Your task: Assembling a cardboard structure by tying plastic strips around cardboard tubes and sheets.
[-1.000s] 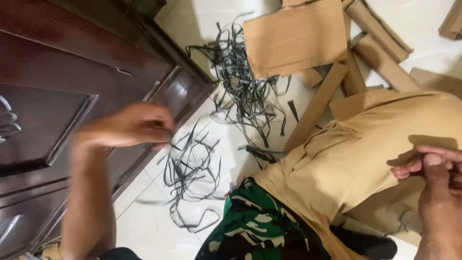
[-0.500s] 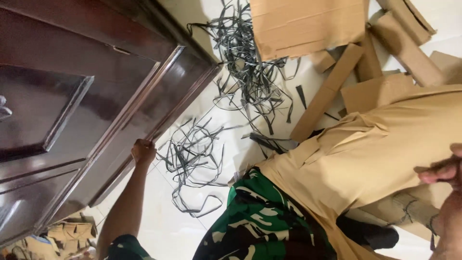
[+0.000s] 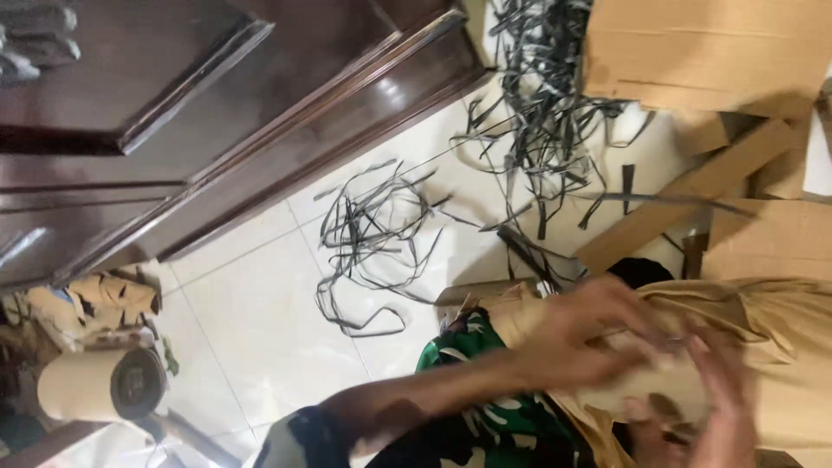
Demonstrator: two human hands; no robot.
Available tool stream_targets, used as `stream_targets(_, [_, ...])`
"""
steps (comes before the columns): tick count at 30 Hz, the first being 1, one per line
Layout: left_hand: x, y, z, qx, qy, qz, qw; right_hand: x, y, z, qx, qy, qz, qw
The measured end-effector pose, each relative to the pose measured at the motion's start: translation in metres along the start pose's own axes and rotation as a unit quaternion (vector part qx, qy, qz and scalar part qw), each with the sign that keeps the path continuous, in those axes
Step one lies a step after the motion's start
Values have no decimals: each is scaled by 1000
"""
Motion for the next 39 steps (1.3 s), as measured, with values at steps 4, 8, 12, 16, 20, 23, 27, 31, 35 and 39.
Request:
stream_targets(4, [-39, 14, -1, 144, 264, -109, 948, -37, -35, -24, 4, -7, 45, 999])
stream_targets(8, [-18, 17, -8, 116, 107, -148, 976, -50, -48, -31, -124, 17, 70, 990])
stream_targets(12, [42, 38, -43, -18, 31, -150, 988, -62, -63, -37, 82, 172, 25, 981])
stream_targets(16, [303, 207, -315, 344, -97, 271, 894, -57, -64, -39, -14, 58, 30, 998])
stream_targets(20, [391, 398, -319, 642, -287, 514, 492, -53, -54, -39, -65, 29, 44, 996])
stream_targets(23, [329, 415, -296, 673, 24, 585, 451, -56, -50, -36, -66, 54, 46, 995])
stream_targets(27, [300, 336, -314, 631, 142, 636, 421, -55, -51, -40, -89, 79, 41, 992])
stream_targets(31, [320, 256, -340, 609, -125, 592, 513, -54, -50, -37, -74, 63, 31, 995])
stream_targets(35, [318, 161, -328, 525, -182, 525, 645, -53, -45, -35, -73, 24, 65, 995])
stream_targets(39, [307, 112, -326, 478, -180, 529, 678, -48, -40, -31, -43, 40, 78, 995])
Point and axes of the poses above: each hand's wrist, its own y-axis away from the middle knuckle, its own x-axis out of the back of the hand, z = x × y, the point moved 5 cm from there along -y, towards the middle knuckle, and after that the axes turned 1 degree about -y, right-handed, at the moved point
